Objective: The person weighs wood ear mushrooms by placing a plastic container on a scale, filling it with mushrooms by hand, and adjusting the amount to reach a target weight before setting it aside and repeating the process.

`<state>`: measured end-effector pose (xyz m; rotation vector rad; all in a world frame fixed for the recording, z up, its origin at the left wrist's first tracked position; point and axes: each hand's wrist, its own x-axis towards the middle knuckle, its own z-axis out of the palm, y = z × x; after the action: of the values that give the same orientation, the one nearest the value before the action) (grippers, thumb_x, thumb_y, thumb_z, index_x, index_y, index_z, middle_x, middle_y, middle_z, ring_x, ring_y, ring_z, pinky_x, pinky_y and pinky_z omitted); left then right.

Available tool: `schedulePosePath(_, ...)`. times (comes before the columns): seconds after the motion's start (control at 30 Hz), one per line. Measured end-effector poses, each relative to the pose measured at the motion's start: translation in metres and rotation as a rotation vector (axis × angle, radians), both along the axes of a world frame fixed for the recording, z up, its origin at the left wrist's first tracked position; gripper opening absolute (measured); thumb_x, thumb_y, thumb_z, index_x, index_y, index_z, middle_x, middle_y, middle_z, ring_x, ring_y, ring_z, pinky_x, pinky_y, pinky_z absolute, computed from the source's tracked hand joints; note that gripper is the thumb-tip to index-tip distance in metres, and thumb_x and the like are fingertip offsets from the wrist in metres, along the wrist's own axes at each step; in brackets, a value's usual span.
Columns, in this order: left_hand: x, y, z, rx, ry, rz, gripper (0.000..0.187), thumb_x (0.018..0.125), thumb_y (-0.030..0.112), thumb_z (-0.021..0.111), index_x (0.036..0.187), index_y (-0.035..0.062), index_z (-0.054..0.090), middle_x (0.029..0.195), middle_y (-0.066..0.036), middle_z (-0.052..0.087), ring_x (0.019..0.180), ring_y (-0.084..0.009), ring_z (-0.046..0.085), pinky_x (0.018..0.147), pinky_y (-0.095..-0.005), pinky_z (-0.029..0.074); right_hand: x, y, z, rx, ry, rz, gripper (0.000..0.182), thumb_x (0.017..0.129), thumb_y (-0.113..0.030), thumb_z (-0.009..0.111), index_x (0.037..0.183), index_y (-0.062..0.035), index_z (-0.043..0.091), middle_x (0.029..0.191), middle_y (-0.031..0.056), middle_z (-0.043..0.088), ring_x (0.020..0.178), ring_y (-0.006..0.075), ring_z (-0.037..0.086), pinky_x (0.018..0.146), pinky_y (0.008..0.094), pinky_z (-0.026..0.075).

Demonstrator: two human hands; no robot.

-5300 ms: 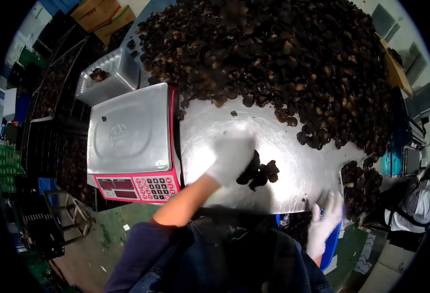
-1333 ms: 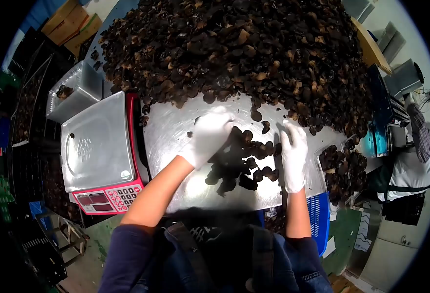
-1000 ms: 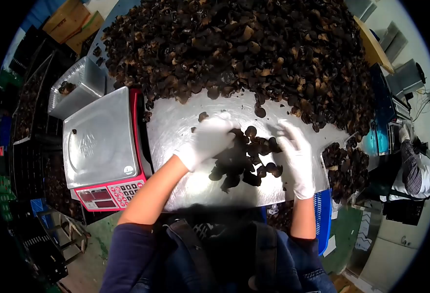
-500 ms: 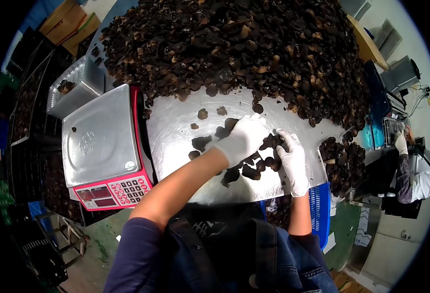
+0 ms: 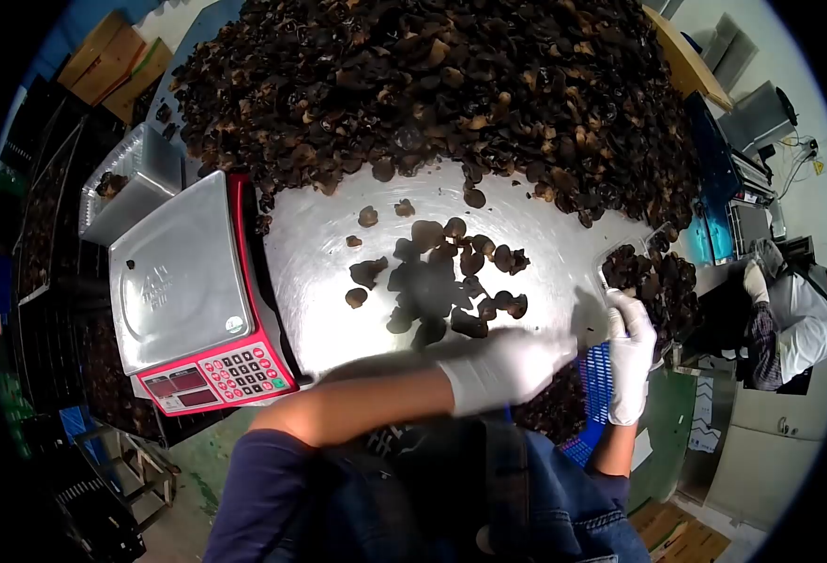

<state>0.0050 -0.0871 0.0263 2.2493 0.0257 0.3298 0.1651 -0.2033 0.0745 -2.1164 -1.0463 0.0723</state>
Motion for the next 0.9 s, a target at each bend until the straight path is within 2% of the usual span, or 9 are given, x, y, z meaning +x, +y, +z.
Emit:
schedulePosePath(0.07, -0.006, -0.022, 0.002, 0.192, 0.150, -0.184, 0.014, 0.088, 0.013, 0.057, 0.098, 0.0073, 0.065, 0.087, -0.009, 0.068, 0.083, -0.0264, 0.067, 0.082, -0.0388, 0.053, -0.002, 0.001, -0.012, -0.102, -0.022, 0.107, 0.017, 0.089, 0.005, 0.061, 0.105, 0.0009, 0.068, 0.099, 0.0099, 0.068, 0.092, 0.0191, 0.066, 0.083, 0.0282, 0.051)
schedulePosePath(0.17, -0.019, -0.007, 0.002, 0.435, -0.186, 0.072, 0.006, 0.075, 0.016, 0.058, 0.072, 0.0134, 0.062, 0.072, -0.005, 0.060, 0.071, -0.0208, 0.064, 0.068, -0.0358, 0.051, -0.021, 0.011, -0.046, -0.097, 0.124, 0.151, 0.029, 0.083, 0.000, 0.069, 0.112, -0.0048, 0.068, 0.102, 0.0140, 0.069, 0.095, 0.0287, 0.067, 0.085, 0.0342, 0.052)
schedulePosePath(0.23, -0.025, 0.023, 0.005, 0.421, -0.217, 0.142, 0.005, 0.074, 0.016, 0.059, 0.070, 0.0135, 0.061, 0.067, -0.004, 0.058, 0.068, -0.0209, 0.063, 0.064, -0.0360, 0.051, -0.038, 0.031, -0.053, -0.116, 0.187, 0.068, 0.033, 0.081, -0.002, 0.071, 0.114, -0.0056, 0.067, 0.102, 0.0138, 0.068, 0.093, 0.0299, 0.067, 0.084, 0.0345, 0.052)
schedulePosePath(0.3, -0.040, 0.043, 0.010, 0.578, 0.019, 0.191, 0.008, 0.076, 0.018, 0.062, 0.071, 0.0121, 0.062, 0.066, -0.004, 0.056, 0.067, -0.0220, 0.062, 0.063, -0.0370, 0.051, -0.050, 0.048, -0.059, -0.158, 0.126, 0.118, 0.035, 0.080, -0.003, 0.072, 0.115, -0.0065, 0.067, 0.101, 0.0134, 0.067, 0.090, 0.0297, 0.066, 0.082, 0.0342, 0.053)
schedulePosePath(0.47, -0.105, 0.088, 0.020, 0.346, 0.116, 0.427, 0.009, 0.085, 0.017, 0.064, 0.083, 0.0103, 0.069, 0.077, -0.009, 0.064, 0.073, -0.0292, 0.063, 0.068, -0.0402, 0.052, -0.052, 0.065, -0.060, 0.044, 0.079, 0.184, 0.025, 0.080, -0.003, 0.071, 0.104, -0.0063, 0.071, 0.096, 0.0121, 0.069, 0.090, 0.0281, 0.067, 0.081, 0.0350, 0.053)
schedulePosePath(0.5, -0.114, 0.090, 0.022, 0.331, 0.220, 0.530, 0.009, 0.086, 0.016, 0.064, 0.085, 0.0096, 0.070, 0.080, -0.009, 0.065, 0.077, -0.0300, 0.063, 0.070, -0.0409, 0.052, -0.039, 0.067, -0.064, 0.018, 0.017, 0.127, 0.034, 0.081, 0.002, 0.073, 0.113, -0.0075, 0.069, 0.091, 0.0065, 0.063, 0.082, 0.0168, 0.062, 0.074, 0.0304, 0.051)
schedulePosePath(0.53, -0.119, 0.091, 0.023, 0.316, 0.323, 0.630, 0.010, 0.086, 0.014, 0.063, 0.088, 0.0089, 0.071, 0.084, -0.009, 0.066, 0.081, -0.0309, 0.063, 0.072, -0.0415, 0.052, -0.037, 0.077, -0.060, 0.015, 0.042, 0.081, 0.035, 0.081, 0.001, 0.074, 0.115, -0.0072, 0.068, 0.093, 0.0065, 0.062, 0.082, 0.0168, 0.062, 0.074, 0.0308, 0.051)
schedulePosePath(0.7, -0.079, 0.088, 0.013, 0.290, 0.041, 0.582, 0.008, 0.085, 0.014, 0.064, 0.087, 0.0096, 0.071, 0.085, -0.008, 0.064, 0.086, -0.0288, 0.062, 0.073, -0.0409, 0.051, -0.026, 0.100, -0.062, -0.142, 0.107, 0.121, 0.029, 0.084, -0.012, 0.072, 0.112, -0.0025, 0.068, 0.101, 0.0109, 0.065, 0.090, 0.0225, 0.067, 0.082, 0.0318, 0.052)
schedulePosePath(0.9, -0.015, 0.110, -0.002, 0.451, 0.038, 0.436, 0.010, 0.077, 0.017, 0.070, 0.084, 0.0112, 0.072, 0.089, -0.006, 0.062, 0.091, -0.0240, 0.060, 0.077, -0.0343, 0.048, -0.034, 0.065, -0.054, 0.045, 0.281, 0.088, 0.024, 0.082, 0.001, 0.073, 0.106, -0.0018, 0.070, 0.099, 0.0091, 0.067, 0.093, 0.0206, 0.067, 0.084, 0.0283, 0.053)
